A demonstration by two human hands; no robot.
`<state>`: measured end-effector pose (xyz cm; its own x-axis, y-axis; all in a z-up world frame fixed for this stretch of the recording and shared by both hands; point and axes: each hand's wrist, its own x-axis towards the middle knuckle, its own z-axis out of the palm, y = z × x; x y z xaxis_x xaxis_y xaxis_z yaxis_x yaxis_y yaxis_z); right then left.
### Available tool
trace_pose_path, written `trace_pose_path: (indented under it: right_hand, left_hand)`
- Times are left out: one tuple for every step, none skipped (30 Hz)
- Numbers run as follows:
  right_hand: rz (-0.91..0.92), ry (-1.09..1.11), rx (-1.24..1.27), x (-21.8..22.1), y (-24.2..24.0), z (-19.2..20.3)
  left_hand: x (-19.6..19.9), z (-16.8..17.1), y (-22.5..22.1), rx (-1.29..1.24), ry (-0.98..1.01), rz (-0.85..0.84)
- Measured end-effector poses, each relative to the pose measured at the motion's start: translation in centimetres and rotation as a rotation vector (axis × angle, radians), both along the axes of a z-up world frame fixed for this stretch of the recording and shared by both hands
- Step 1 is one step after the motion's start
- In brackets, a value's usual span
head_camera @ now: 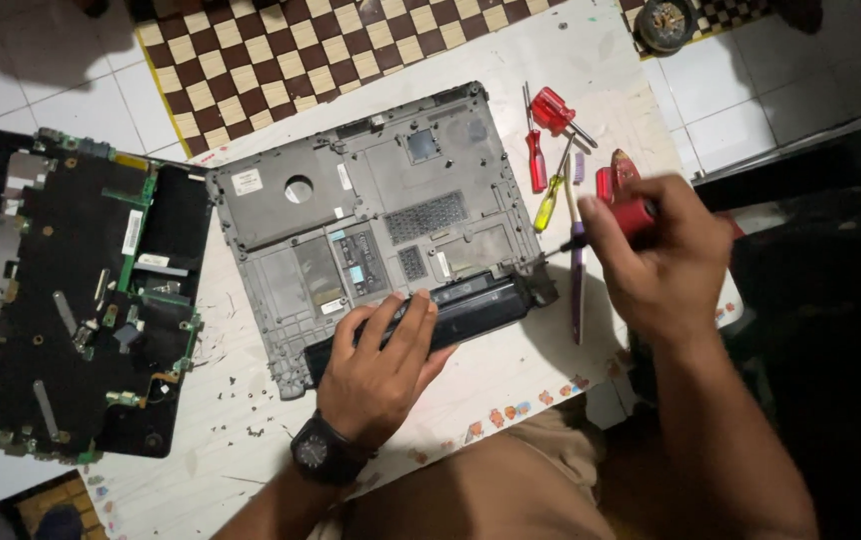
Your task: Removing a laptop battery and cleaning the internal components and battery using brushes
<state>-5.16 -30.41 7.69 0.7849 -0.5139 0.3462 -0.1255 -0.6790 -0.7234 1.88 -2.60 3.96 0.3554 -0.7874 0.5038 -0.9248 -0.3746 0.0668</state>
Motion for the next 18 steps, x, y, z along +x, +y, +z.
trace_pose_path:
  right_hand:
    - [-0.006, -0.001, 0.003, -0.5, 0.4, -0.3]
    - [-0.060, -0.005, 0.005, -1.1, 0.7, -0.7]
    - [-0.116, -0.007, 0.008, -1.7, 1.1, -1.0]
    - [-0.123, -0.005, 0.012, -1.9, 1.3, -1.2]
    - [-0.116, -0.048, 0.045, -2.1, 1.4, -1.4]
    - [-0.108, -0.091, 0.078, -2.2, 1.6, -1.6]
    - [-0.113, -0.092, 0.082, -2.1, 1.6, -1.9]
    - [-0.066, -0.143, 0.047, -2.0, 1.6, -2.1]
    - [-0.018, -0.194, 0.012, -1.9, 1.6, -2.3]
    - [-0.021, -0.195, 0.015, -1.9, 1.7, -2.3]
    - [0.009, -0.193, -0.067, -1.8, 1.7, -2.2]
    - [0.040, -0.190, -0.148, -1.6, 1.9, -2.1]
    - [0.040, -0.190, -0.146, -1.8, 1.9, -2.3]
    - [0.041, -0.183, -0.187, -2.0, 1.9, -2.6]
    - [0.044, -0.173, -0.228, -2.1, 2.0, -2.9]
    - [0.046, -0.172, -0.226, -2.4, 2.1, -3.1]
    - [0.100, -0.169, -0.288, -2.6, 2.1, -3.3]
    - [0.154, -0.165, -0.349, -2.8, 2.2, -3.5]
  left_hand:
    - [0.1, 0.1, -0.1, 0.003, -0.001, -0.006]
    - [0.1, 0.3, -0.2, -0.001, -0.011, -0.007]
    - [0.1, 0.4, -0.2, -0.003, -0.018, -0.009]
    - [0.0, 0.4, -0.3, 0.001, -0.017, -0.016]
    - [0.1, 0.4, -0.4, 0.010, -0.021, -0.012]
    - [0.1, 0.4, -0.4, 0.019, -0.026, -0.007]
    - [0.1, 0.4, -0.5, 0.023, -0.027, -0.012]
    - [0.1, 0.4, -0.5, 0.021, -0.018, -0.006]
    - [0.0, 0.4, -0.5, 0.019, -0.008, 0.001]
    - [0.0, 0.4, -0.5, 0.023, -0.009, -0.003]
    - [0.0, 0.4, -0.6, 0.019, -0.004, -0.004]
    - [0.0, 0.4, -0.6, 0.015, 0.002, -0.005]
    - [0.0, 0.5, -0.6, 0.017, 0.002, -0.005]
    - [0.0, 0.5, -0.6, 0.020, 0.001, -0.002]
    - [0.0, 0.6, -0.6, 0.022, 0.002, 0.001]
    - [0.0, 0.6, -0.6, 0.024, 0.004, 0.003]
    - [0.1, 0.6, -0.6, 0.022, -0.004, -0.002]
    - [0.1, 0.6, -0.6, 0.019, -0.011, -0.007]
